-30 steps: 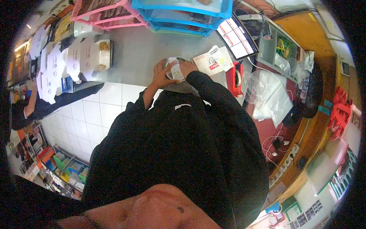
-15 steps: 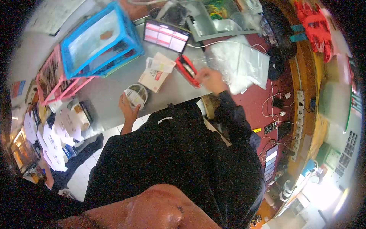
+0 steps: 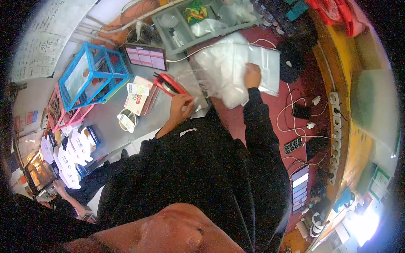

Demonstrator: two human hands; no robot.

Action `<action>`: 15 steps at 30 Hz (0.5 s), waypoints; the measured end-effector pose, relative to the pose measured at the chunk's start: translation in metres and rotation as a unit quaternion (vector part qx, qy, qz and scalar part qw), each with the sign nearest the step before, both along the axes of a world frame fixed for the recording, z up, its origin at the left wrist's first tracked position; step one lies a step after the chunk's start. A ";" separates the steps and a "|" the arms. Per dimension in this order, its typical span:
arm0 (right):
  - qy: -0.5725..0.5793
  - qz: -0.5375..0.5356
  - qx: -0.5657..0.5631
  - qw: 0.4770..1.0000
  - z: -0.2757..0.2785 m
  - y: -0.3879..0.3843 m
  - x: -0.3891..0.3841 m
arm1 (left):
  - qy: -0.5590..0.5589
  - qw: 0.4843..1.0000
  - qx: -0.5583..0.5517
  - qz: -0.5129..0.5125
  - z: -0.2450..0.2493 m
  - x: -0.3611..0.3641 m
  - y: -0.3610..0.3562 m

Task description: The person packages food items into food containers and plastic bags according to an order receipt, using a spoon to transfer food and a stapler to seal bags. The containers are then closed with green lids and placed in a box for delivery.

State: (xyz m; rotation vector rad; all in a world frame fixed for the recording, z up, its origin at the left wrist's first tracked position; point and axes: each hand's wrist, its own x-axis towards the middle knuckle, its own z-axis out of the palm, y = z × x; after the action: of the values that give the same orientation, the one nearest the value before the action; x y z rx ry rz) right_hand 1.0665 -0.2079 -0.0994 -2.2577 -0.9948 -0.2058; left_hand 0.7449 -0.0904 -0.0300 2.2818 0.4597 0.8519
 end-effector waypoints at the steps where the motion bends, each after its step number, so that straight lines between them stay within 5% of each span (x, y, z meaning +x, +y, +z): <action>1: 0.039 -0.055 -0.068 0.995 -0.029 -0.016 0.035 | 0.004 1.000 -0.024 0.008 -0.006 -0.001 0.002; 4: 0.183 0.014 -0.235 0.955 -0.029 -0.036 0.084 | 0.020 0.999 -0.035 0.036 -0.011 -0.006 0.008; 6: 0.188 0.129 -0.325 0.918 -0.027 -0.040 0.109 | 0.043 0.992 -0.076 0.089 -0.007 -0.014 0.009; 7: 0.131 0.097 -0.364 0.917 -0.022 -0.041 0.107 | 0.053 0.991 -0.083 0.093 -0.005 -0.016 0.010; 11: 0.161 0.124 -0.335 0.920 0.000 -0.051 0.088 | 0.055 0.994 -0.059 0.073 -0.004 -0.024 0.015; 15: 0.029 0.076 -0.228 0.970 -0.003 -0.041 0.056 | 0.057 0.990 -0.105 0.079 -0.014 -0.029 0.013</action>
State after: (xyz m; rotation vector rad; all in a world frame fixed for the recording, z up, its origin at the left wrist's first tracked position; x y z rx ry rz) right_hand 1.1222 -0.2492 -0.1026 -2.5582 -1.2786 0.1737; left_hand 0.7161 -0.0772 -0.0438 2.1269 0.7531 0.7134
